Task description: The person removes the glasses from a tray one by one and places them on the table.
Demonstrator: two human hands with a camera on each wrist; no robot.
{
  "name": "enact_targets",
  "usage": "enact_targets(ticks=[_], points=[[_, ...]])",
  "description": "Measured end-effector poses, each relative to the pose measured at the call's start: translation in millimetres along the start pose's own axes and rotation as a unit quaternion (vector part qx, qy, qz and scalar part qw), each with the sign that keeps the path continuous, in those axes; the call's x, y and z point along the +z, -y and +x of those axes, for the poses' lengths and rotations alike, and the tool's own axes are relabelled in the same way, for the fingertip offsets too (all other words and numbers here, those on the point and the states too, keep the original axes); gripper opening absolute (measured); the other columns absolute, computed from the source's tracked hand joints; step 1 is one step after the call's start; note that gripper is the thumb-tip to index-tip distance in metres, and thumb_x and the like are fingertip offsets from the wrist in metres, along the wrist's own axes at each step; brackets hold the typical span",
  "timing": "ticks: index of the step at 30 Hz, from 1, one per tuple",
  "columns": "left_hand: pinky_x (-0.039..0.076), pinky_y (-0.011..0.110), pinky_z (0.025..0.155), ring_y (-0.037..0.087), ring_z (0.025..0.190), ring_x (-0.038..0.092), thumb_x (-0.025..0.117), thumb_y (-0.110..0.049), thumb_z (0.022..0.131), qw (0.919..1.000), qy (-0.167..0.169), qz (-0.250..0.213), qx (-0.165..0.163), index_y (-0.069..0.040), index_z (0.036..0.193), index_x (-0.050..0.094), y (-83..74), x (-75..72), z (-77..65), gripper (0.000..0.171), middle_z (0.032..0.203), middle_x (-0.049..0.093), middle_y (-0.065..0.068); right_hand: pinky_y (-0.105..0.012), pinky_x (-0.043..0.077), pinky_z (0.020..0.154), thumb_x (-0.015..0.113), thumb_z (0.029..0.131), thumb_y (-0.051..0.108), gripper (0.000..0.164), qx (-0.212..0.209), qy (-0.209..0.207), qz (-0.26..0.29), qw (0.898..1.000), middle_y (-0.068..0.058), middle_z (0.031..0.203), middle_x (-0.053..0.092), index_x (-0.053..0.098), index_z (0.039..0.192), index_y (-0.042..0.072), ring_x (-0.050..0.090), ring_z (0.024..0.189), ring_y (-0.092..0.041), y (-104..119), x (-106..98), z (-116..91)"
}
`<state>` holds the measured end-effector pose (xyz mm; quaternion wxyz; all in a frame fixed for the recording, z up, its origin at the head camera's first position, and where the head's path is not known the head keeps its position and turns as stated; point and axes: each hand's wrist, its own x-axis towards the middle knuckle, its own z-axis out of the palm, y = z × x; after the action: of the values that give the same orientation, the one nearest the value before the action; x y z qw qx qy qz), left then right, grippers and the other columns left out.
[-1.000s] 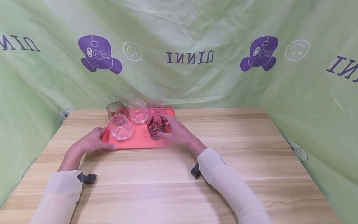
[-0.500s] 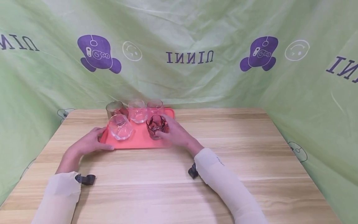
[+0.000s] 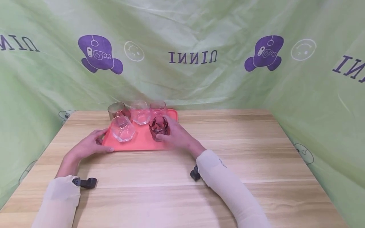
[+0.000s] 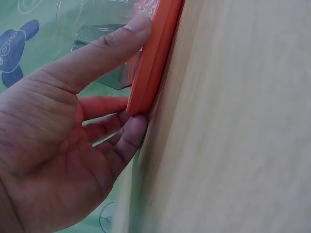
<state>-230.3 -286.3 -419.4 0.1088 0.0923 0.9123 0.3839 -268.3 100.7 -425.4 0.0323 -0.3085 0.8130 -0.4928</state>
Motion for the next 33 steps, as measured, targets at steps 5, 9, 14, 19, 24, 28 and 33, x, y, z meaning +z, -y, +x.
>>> enact_targets(ticks=[5, 9, 14, 19, 24, 28, 33], points=[[0.044, 0.04, 0.08, 0.033, 0.099, 0.048, 0.089, -0.036, 0.082, 1.0, 0.002, 0.001, -0.002, 0.003, 0.159, 0.03, 2.4, 0.5, 0.0, 0.105, 0.133, 0.041, 0.025, -0.041, 0.04, 0.109, 0.082, 0.091, 0.022, 0.084, 0.005, 0.004, -0.004, 1.0, -0.014, 0.143, 0.05, 0.031, 0.157, 0.01, 0.053, 0.131, -0.028, 0.6, 1.1, 0.8], [0.045, 0.042, 0.083, 0.034, 0.102, 0.049, 0.088, -0.037, 0.083, 1.0, 0.004, 0.003, -0.004, 0.004, 0.159, 0.029, 3.1, 1.5, -2.5, 0.105, 0.136, 0.039, 0.026, -0.041, 0.04, 0.109, 0.083, 0.09, 0.02, 0.085, -0.003, 0.004, -0.009, 1.0, -0.015, 0.142, 0.05, 0.031, 0.156, 0.006, 0.052, 0.131, -0.028, -1.6, 3.7, 3.0], [0.046, 0.04, 0.082, 0.034, 0.101, 0.05, 0.088, -0.035, 0.083, 1.0, 0.001, 0.001, -0.007, 0.005, 0.159, 0.029, 1.8, 0.5, -3.6, 0.104, 0.136, 0.039, 0.026, -0.04, 0.04, 0.109, 0.084, 0.089, 0.023, 0.091, 0.005, 0.006, -0.026, 1.0, -0.016, 0.141, 0.049, 0.027, 0.158, 0.006, 0.052, 0.13, -0.026, -0.8, 7.8, 6.0], [0.046, 0.038, 0.077, 0.033, 0.097, 0.049, 0.089, -0.035, 0.083, 0.9999, 0.005, -0.004, -0.012, 0.004, 0.159, 0.029, -2.0, -1.0, -1.3, 0.104, 0.135, 0.04, 0.025, -0.04, 0.041, 0.109, 0.085, 0.088, 0.028, 0.099, 0.042, -0.005, -0.045, 0.998, -0.013, 0.145, 0.045, 0.022, 0.161, 0.008, 0.05, 0.13, -0.024, 3.0, 8.8, 5.0], [0.046, 0.038, 0.075, 0.032, 0.096, 0.049, 0.089, -0.033, 0.082, 0.9998, 0.007, -0.008, -0.016, 0.005, 0.159, 0.028, -3.6, -0.9, 0.8, 0.105, 0.133, 0.039, 0.026, -0.04, 0.041, 0.109, 0.085, 0.088, 0.028, 0.098, 0.048, -0.008, -0.043, 0.998, -0.012, 0.146, 0.044, 0.023, 0.161, 0.008, 0.049, 0.13, -0.023, 5.0, 7.7, 3.9], [0.046, 0.039, 0.076, 0.032, 0.097, 0.049, 0.089, -0.033, 0.082, 0.9998, 0.008, -0.01, -0.016, 0.005, 0.159, 0.028, -4.0, -0.5, 0.5, 0.105, 0.134, 0.039, 0.027, -0.041, 0.041, 0.108, 0.085, 0.087, 0.03, 0.1, 0.052, -0.013, -0.048, 0.997, -0.012, 0.147, 0.044, 0.023, 0.162, 0.008, 0.05, 0.13, -0.023, 5.6, 7.9, 3.4], [0.046, 0.039, 0.077, 0.032, 0.097, 0.049, 0.089, -0.033, 0.082, 0.9998, 0.006, -0.007, -0.016, 0.005, 0.159, 0.028, -4.2, -0.1, 1.0, 0.105, 0.134, 0.04, 0.027, -0.039, 0.044, 0.106, 0.086, 0.087, 0.029, 0.097, 0.047, -0.016, -0.044, 0.998, -0.011, 0.143, 0.047, 0.026, 0.16, 0.008, 0.053, 0.126, -0.022, 4.7, 7.6, 4.6]])
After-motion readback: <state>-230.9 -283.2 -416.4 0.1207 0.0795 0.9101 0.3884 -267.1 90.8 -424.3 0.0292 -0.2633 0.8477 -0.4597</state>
